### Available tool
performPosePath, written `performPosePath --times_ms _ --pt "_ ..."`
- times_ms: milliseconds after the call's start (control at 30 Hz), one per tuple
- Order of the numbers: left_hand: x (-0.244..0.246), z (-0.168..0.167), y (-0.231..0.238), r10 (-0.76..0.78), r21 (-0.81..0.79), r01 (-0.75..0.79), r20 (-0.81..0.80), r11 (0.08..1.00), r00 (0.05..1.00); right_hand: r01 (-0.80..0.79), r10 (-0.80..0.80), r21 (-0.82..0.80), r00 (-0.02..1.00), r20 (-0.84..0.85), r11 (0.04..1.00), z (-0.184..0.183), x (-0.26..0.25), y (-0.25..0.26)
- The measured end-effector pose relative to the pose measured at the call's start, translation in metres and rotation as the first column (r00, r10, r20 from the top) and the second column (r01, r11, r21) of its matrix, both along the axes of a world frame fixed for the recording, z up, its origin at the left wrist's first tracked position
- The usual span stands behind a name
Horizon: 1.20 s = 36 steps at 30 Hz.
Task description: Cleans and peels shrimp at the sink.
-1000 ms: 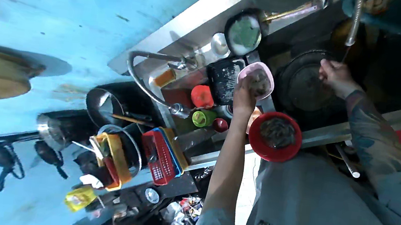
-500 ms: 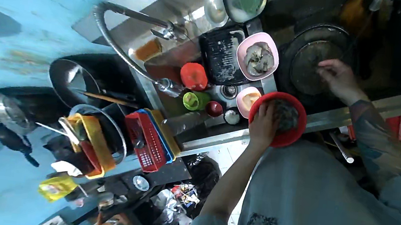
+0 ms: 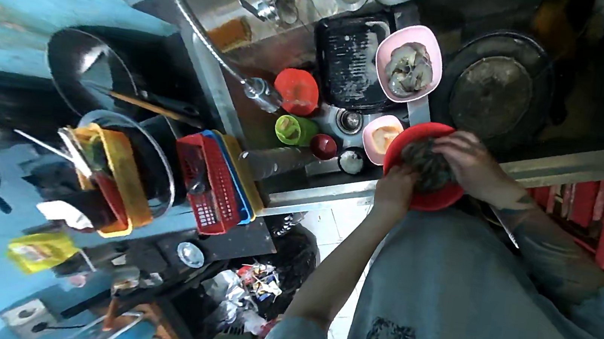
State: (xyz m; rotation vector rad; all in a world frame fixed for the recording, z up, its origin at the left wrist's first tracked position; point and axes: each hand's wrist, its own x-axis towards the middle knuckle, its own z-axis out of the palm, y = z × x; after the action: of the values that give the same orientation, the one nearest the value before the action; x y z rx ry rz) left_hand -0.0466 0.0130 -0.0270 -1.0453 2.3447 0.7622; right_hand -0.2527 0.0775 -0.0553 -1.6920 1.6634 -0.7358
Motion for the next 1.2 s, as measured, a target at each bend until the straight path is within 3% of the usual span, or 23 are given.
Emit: performPosePath --times_ms 167,267,400,533,733,967,1200 --pt "0.005 0.004 0.007 -0.027 0.033 0.025 0.047 0.999 0.999 -0.158 0.236 0.239 0.907 -0.35 0.958 -0.005 0.036 -0.022" --pt "0.008 0.01 0.007 0.032 0.008 -0.033 0.023 0.999 0.999 -0.196 0.29 0.251 0.856 -0.428 0.948 -0.008 0.041 -0.023" --pt "0.009 0.007 -0.002 0.222 -0.087 -0.232 -0.11 0.969 0.969 -0.258 0.361 0.283 0.834 -0.417 0.924 0.003 0.035 -0.012" --pt "-0.01 0.013 -0.015 0.295 -0.084 -0.291 0.041 0.953 0.955 -0.228 0.296 0.209 0.87 -0.395 0.951 0.01 0.035 -0.012" --pt "-0.015 0.026 -0.022 0.29 -0.056 -0.287 0.044 0.956 0.956 -0.261 0.335 0.217 0.815 -0.473 0.941 -0.01 0.051 -0.037" --pt "0.008 0.024 -0.026 0.274 -0.04 -0.281 -0.119 0.959 0.954 -0.301 0.425 0.311 0.748 -0.509 0.902 -0.012 0.055 -0.046" --pt "0.023 0.014 -0.031 0.24 -0.001 -0.256 -0.344 0.967 0.908 -0.316 0.429 0.297 0.753 -0.499 0.901 -0.01 0.044 -0.038"
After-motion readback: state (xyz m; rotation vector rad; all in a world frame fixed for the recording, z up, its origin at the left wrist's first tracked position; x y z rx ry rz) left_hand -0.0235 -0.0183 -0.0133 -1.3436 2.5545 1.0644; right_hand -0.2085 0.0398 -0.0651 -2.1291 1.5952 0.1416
